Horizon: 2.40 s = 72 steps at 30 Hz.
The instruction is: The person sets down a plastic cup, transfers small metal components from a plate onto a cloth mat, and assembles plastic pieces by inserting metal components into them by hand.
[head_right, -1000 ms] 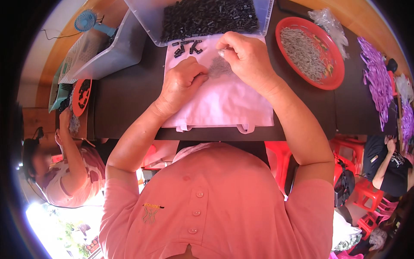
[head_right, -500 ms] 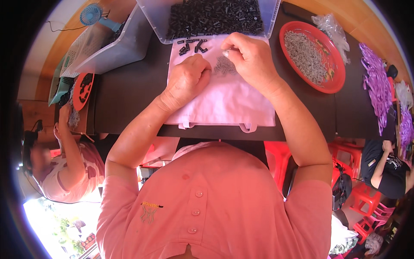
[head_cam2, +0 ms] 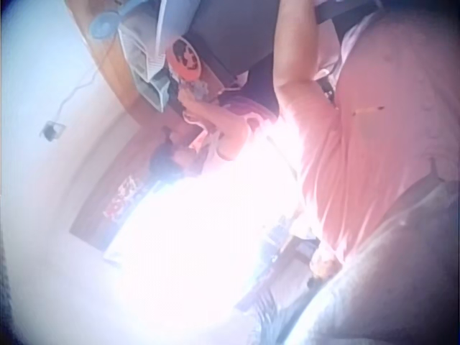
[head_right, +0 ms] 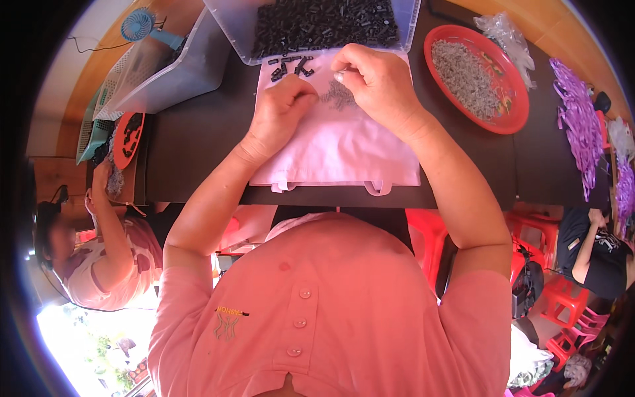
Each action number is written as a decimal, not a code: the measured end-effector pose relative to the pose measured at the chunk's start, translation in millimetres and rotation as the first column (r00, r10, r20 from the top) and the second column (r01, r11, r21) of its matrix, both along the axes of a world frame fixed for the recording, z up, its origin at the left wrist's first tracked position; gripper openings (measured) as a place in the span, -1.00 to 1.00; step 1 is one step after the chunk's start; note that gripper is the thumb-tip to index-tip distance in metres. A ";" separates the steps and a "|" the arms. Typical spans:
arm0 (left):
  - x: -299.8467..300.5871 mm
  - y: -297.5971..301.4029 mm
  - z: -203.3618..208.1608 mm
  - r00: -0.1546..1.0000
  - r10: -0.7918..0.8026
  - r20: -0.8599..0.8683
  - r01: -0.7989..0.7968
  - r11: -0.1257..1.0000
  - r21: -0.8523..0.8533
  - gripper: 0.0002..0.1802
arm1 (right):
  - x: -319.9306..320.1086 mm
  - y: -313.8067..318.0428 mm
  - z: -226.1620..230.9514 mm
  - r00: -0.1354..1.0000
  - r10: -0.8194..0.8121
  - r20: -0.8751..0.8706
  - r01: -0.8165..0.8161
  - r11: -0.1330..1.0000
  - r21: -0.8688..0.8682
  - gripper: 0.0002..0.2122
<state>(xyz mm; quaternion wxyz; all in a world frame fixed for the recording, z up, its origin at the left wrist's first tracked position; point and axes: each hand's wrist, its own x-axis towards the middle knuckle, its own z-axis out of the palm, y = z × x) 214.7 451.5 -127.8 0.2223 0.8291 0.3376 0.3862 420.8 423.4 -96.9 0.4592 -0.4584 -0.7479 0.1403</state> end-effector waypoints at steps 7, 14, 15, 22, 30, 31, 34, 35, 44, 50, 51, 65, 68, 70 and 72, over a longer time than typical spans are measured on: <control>-8.6 -7.1 32.1 0.928 0.107 0.357 0.194 0.678 -0.709 -0.83 | -4.6 -0.3 0.8 0.999 0.040 -0.020 -0.040 0.999 0.012 -0.89; -7.4 -7.8 32.2 0.910 0.082 0.406 0.281 0.597 -0.752 -0.81 | -17.8 -1.8 0.9 0.985 0.157 -0.068 -0.159 0.987 -0.026 -0.86; -7.5 -8.0 32.0 0.907 0.070 0.415 0.299 0.588 -0.752 -0.80 | -18.6 -1.2 -1.1 0.980 0.189 -0.065 -0.189 0.982 0.010 -0.87; -7.9 -10.6 32.7 0.903 0.034 0.428 0.317 0.621 -0.717 -0.80 | -21.2 -5.2 4.0 0.982 0.160 -0.096 -0.167 0.984 -0.060 -0.92; -12.7 -7.1 39.9 0.877 0.128 0.463 0.343 0.508 -0.790 -0.82 | -26.2 -7.7 1.1 0.981 0.132 -0.145 -0.144 0.986 -0.079 -0.93; -13.3 -6.5 40.1 0.861 0.137 0.489 0.372 0.485 -0.791 -0.82 | -25.8 -7.4 2.2 0.981 0.133 -0.142 -0.145 0.986 -0.076 -0.93; -14.4 -4.8 41.2 0.848 0.155 0.507 0.380 0.487 -0.786 -0.82 | -22.3 -6.8 3.6 0.987 0.087 -0.136 -0.101 0.990 -0.101 -0.93; -14.4 -3.1 40.2 0.848 0.155 0.507 0.380 0.489 -0.785 -0.82 | -20.4 -5.1 3.6 0.990 0.066 -0.127 -0.077 0.994 -0.079 -0.93; -12.6 2.8 8.1 0.974 0.151 -0.167 -0.124 0.979 0.161 -0.90 | -9.5 1.7 1.8 0.993 -0.003 -0.118 0.004 1.000 0.005 -0.91; -22.7 18.2 17.1 0.964 0.252 0.089 -0.234 0.957 -0.170 -0.90 | -5.2 -0.2 3.5 0.987 0.022 -0.161 -0.021 1.000 0.008 -0.90; -24.6 25.1 20.4 0.957 0.290 0.018 -0.288 0.953 -0.093 -0.90 | -3.7 -0.6 3.6 0.987 0.018 -0.163 -0.019 1.000 -0.003 -0.89; -31.4 76.0 6.9 0.876 0.362 -0.319 -0.324 0.931 0.169 -0.86 | 0.1 -1.3 6.1 0.988 0.046 -0.145 -0.040 0.998 0.041 -0.89; -30.6 80.3 11.2 0.853 0.351 -0.388 -0.321 0.937 0.140 -0.86 | -0.1 -1.3 5.7 0.989 0.046 -0.138 -0.043 0.999 0.026 -0.89; -29.0 79.8 10.8 0.845 0.358 -0.397 -0.332 0.933 0.137 -0.86 | -0.4 -1.1 5.0 0.991 0.048 -0.129 -0.046 0.999 0.019 -0.89; -30.1 79.2 7.9 0.837 0.367 -0.405 -0.342 0.930 0.135 -0.86 | -0.4 0.4 4.3 0.991 0.037 -0.125 -0.033 0.999 0.029 -0.90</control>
